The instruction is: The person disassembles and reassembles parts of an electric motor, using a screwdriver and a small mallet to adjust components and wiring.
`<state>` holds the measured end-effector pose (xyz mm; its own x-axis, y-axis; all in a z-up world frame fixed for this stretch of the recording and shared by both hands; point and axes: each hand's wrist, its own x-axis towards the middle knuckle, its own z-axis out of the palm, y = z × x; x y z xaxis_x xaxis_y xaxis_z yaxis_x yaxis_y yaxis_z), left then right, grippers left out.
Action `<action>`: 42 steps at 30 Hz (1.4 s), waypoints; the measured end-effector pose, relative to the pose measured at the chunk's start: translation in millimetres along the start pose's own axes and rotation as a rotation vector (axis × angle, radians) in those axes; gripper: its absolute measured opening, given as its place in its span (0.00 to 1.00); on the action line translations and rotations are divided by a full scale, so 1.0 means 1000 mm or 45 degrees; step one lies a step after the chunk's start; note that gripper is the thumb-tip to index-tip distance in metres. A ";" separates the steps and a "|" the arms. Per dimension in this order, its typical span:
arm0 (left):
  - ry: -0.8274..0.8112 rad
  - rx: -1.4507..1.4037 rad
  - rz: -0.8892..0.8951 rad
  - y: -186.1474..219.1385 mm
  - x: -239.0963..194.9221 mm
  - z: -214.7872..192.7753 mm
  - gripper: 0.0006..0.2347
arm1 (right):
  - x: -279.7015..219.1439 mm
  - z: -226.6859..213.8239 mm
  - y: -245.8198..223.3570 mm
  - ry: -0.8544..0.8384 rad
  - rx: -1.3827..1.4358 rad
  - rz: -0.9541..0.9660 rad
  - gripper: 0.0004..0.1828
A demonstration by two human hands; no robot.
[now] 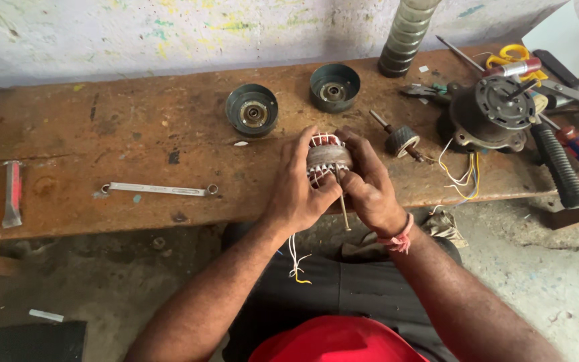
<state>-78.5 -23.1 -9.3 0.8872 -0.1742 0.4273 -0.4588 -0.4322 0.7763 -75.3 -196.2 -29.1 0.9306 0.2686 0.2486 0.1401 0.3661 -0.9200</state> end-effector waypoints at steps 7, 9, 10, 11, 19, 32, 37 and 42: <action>-0.027 0.078 -0.036 0.011 0.004 0.000 0.36 | -0.002 -0.001 -0.012 -0.023 -0.202 -0.085 0.36; -0.048 -0.029 -0.092 0.008 0.007 -0.004 0.35 | -0.008 0.000 -0.023 0.003 -0.247 -0.110 0.34; -0.077 -0.136 -0.164 0.005 0.007 -0.005 0.34 | -0.012 0.002 -0.029 0.030 -0.285 -0.119 0.32; -0.074 -0.136 -0.155 0.002 0.005 -0.004 0.34 | -0.023 0.005 -0.035 0.029 -0.288 -0.128 0.32; 0.061 -0.100 0.054 -0.013 -0.009 0.001 0.35 | -0.099 0.052 -0.045 0.380 -1.324 -0.663 0.16; -0.049 -0.365 0.032 -0.018 -0.003 -0.005 0.36 | -0.057 0.026 -0.054 0.321 -1.202 -0.528 0.20; -0.129 -0.993 -0.486 -0.023 0.018 -0.006 0.28 | -0.019 0.006 -0.043 0.367 -0.590 -0.298 0.16; -0.076 -0.853 -0.724 -0.028 0.059 0.006 0.11 | 0.051 -0.013 -0.010 0.321 0.017 0.242 0.13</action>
<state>-13.4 -26.4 -8.1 0.9826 -0.1444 -0.1170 0.1372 0.1393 0.9807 -24.6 -197.9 -11.0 0.9944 0.1048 -0.0116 -0.0471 0.3428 -0.9382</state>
